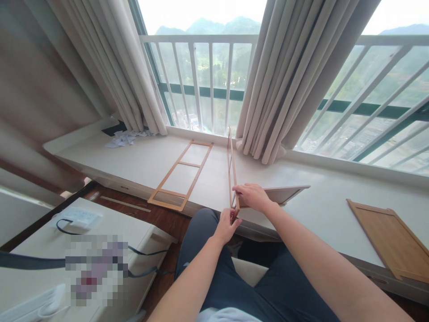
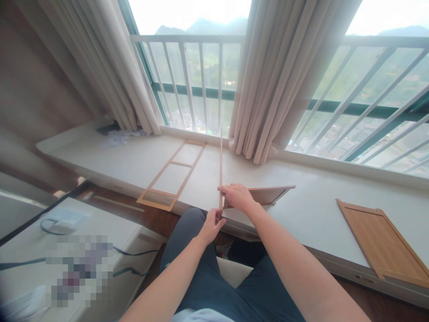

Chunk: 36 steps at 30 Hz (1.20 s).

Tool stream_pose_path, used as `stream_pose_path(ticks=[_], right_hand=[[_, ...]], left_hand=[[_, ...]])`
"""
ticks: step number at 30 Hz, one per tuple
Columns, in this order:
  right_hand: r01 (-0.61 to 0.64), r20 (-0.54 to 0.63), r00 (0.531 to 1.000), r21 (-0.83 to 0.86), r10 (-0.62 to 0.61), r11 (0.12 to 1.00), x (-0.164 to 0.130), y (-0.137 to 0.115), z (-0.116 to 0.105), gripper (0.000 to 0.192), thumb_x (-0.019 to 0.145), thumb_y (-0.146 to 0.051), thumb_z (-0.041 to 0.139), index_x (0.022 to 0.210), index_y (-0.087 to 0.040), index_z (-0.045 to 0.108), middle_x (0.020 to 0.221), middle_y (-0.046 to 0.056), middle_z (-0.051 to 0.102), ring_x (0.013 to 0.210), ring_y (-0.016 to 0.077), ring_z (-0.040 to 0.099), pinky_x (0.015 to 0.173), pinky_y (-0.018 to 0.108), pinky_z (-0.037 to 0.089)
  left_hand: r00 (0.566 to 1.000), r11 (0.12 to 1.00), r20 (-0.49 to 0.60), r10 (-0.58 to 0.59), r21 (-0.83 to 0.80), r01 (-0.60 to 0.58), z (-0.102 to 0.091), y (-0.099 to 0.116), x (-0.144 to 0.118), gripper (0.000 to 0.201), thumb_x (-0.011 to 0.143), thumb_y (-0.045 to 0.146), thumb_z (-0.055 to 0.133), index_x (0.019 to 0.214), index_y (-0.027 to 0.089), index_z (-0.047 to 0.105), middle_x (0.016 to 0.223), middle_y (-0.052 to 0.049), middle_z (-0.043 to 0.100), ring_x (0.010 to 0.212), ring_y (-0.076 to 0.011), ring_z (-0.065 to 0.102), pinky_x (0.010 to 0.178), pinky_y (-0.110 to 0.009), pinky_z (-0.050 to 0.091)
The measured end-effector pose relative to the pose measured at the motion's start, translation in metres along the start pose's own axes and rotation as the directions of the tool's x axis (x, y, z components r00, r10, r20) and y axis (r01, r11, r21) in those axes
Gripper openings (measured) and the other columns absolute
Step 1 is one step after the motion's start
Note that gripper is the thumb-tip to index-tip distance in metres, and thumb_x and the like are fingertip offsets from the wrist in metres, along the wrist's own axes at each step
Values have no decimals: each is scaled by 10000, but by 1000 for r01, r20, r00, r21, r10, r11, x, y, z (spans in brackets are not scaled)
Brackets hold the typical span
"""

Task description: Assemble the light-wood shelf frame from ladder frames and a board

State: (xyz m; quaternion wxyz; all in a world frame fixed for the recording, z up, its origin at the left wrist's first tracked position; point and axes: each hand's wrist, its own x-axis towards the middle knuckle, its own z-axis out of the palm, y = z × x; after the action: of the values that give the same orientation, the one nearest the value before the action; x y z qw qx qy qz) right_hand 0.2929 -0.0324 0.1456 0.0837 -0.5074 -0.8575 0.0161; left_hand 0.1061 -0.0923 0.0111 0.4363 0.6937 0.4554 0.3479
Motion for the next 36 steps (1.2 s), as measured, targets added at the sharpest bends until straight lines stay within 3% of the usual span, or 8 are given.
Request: stream_pose_path(ticks=[11,19,24,27,29,32,33,36], right_hand=[[9,-11,1000,-21,-9,1000,-3,-2,-1,275,986,-218,523,1219,-290,650,1061,23,761,979,202,656,868,309,444],[48,-36,998,-63,-50,997,-10,-2,5,302,989,-235,488,1238,-273,653,1070,48,761,958,232,669,832,340,459],[59,-54,997,-61,-63,996,-14,-1,9,336,985,-265,461,1256,-289,658,1065,59,761,932,243,676,801,352,470],[54,-57,997,-75,-58,996,-15,0,10,351,985,-293,447,1267,-295,656,1018,62,759,917,252,678,780,360,473],[50,-50,997,-87,-55,995,-16,0,11,357,991,-311,433,1273,-294,652,1014,65,756,914,260,678,775,367,472],[48,-30,998,-79,-51,996,-16,-1,10,357,999,-320,425,1276,-287,647,1063,81,753,931,270,677,776,372,462],[46,-23,999,-70,-48,996,-17,-1,10,358,1003,-323,424,1282,-285,645,1081,92,751,940,276,675,775,376,458],[43,-6,999,-44,-44,998,-17,0,10,349,1006,-330,440,1284,-280,643,1116,123,744,967,295,669,779,390,453]], left_hand=[[997,995,-61,-49,85,54,-18,13,-24,459,907,506,606,1255,212,550,1229,-124,574,1161,-295,521,982,-480,475],[999,986,9,-52,162,50,-75,61,-127,302,931,355,577,1214,251,579,1222,-104,584,1172,-278,516,1040,-473,453],[976,968,16,-217,132,213,-119,83,-194,187,916,352,572,1047,242,650,1099,-91,630,1072,-256,552,975,-423,469],[881,879,80,-465,-72,471,-146,74,-239,183,884,376,583,901,205,644,909,-52,641,859,-192,585,788,-338,494],[732,709,289,-617,-199,676,-168,62,-270,229,843,413,593,818,186,609,714,-11,594,651,-152,548,583,-278,436],[469,486,524,-710,-117,866,-216,46,-307,278,764,444,659,804,170,624,661,-6,593,549,-138,536,486,-255,393],[431,452,510,-745,-88,887,-235,42,-315,301,732,455,694,797,170,622,653,-2,587,536,-133,530,458,-242,367],[426,402,335,-840,-141,905,-299,32,-321,394,735,556,694,856,191,604,681,24,552,473,-83,411,407,-205,205]])
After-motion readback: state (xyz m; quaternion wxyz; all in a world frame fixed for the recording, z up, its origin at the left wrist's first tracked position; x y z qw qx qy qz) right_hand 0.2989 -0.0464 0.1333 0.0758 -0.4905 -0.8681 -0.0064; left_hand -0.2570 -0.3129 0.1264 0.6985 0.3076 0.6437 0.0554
